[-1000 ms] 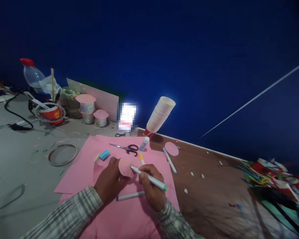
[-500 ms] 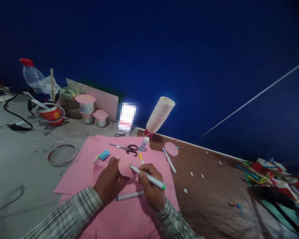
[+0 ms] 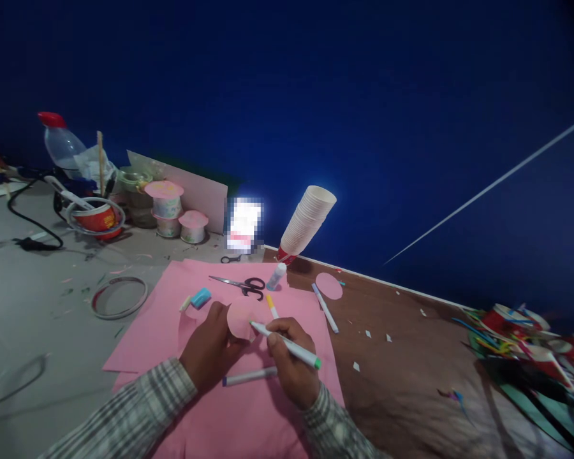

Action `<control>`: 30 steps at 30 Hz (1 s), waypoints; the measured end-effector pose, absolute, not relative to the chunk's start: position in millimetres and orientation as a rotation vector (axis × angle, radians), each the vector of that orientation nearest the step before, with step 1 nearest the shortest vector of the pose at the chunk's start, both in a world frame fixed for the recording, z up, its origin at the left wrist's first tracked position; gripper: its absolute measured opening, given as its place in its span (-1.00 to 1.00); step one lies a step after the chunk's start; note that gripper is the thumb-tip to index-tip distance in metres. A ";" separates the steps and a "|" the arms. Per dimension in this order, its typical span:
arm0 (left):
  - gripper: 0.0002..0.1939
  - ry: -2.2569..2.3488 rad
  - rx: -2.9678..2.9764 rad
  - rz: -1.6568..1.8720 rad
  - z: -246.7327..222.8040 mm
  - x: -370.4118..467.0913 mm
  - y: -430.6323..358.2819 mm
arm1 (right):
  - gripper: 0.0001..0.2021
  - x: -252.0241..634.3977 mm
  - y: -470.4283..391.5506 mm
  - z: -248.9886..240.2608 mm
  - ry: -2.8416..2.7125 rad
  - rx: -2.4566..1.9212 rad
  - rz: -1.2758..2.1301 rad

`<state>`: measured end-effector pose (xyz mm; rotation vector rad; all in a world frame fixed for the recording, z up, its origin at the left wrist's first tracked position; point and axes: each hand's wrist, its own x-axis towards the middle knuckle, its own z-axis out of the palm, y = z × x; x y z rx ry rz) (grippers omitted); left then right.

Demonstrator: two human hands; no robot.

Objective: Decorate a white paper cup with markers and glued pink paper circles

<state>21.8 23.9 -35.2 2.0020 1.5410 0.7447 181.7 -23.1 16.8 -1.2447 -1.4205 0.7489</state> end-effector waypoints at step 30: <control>-0.77 1.486 1.993 0.807 -34.7 22.2 23.8 | -0.90 182.8 -21.6 13.1 -1.399 -1.279 0.730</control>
